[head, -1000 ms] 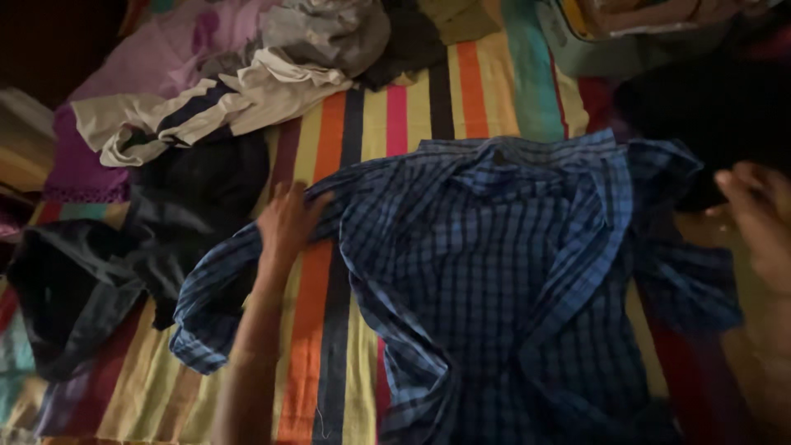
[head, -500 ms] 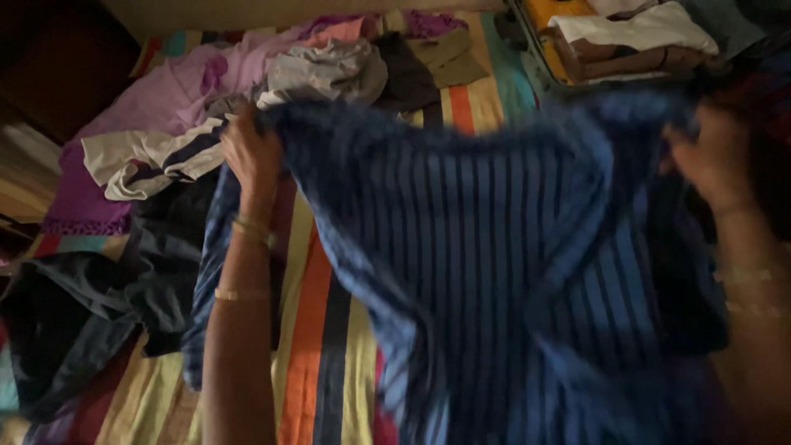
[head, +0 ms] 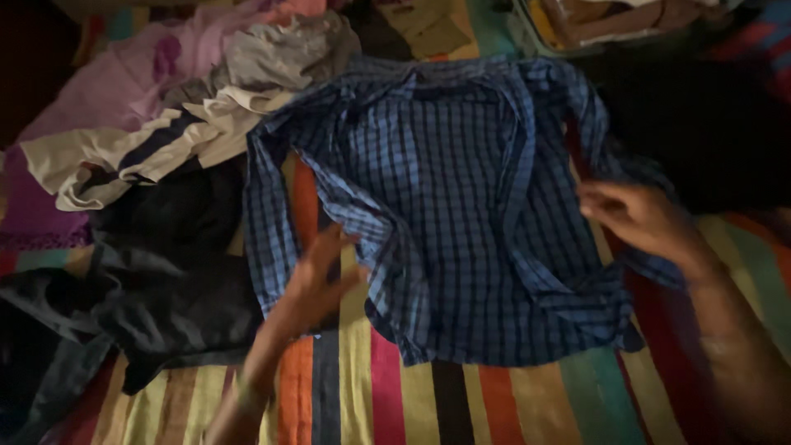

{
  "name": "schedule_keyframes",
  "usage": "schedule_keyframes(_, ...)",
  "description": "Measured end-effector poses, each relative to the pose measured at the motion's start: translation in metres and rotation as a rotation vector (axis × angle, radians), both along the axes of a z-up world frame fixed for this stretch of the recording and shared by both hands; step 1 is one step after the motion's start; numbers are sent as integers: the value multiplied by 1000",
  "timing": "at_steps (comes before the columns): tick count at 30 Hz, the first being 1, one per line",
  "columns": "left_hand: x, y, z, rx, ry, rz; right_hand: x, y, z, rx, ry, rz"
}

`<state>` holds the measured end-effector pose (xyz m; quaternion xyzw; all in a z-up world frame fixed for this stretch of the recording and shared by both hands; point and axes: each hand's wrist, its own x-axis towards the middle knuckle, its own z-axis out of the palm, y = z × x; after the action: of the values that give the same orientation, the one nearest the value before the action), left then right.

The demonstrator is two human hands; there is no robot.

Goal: The person spreads a blue checkered shirt on a bed, buttons it from bottom to top, and smooths the fabric with their hands.

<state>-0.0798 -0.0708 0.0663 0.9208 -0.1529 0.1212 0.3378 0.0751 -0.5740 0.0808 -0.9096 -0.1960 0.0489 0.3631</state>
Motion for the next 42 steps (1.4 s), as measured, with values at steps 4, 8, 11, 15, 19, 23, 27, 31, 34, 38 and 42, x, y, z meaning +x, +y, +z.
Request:
schedule_keyframes(4, -65, -14, 39, 43, 429, -55, -56, -15, -10, 16, 106, -62)
schedule_keyframes(8, -81, -32, 31, 152, 551, 86, -106, 18, -6, -150, 217, -15)
schedule_keyframes(11, -70, -55, 5, 147, 338, 43, -147, 88, -17, -48, 47, 320)
schedule_keyframes(15, -51, -75, -22, 40, -8, 49, -176, 173, -38, -72, -391, 550)
schedule_keyframes(19, -50, -75, -25, -91, -6, 117, -190, 204, -48, 69, -377, 497)
schedule_keyframes(23, -112, -62, -21, -175, -100, 326, -199, 197, -44, 103, 71, 353)
schedule_keyframes(27, -158, -16, -24, -69, -23, 595, -197, 166, -43, 28, 400, 531)
schedule_keyframes(31, -159, -16, -31, 40, 65, 564, -191, 159, -57, 19, -318, 506)
schedule_keyframes(34, -149, -48, -28, 97, -88, 337, -196, 159, -66, -35, -340, 416)
schedule_keyframes(38, -102, -81, -22, 261, -205, 193, -203, 163, -78, -69, -451, 402)
schedule_keyframes(42, -52, -91, -32, 204, -175, 199, -203, 166, -89, -129, -466, 394)
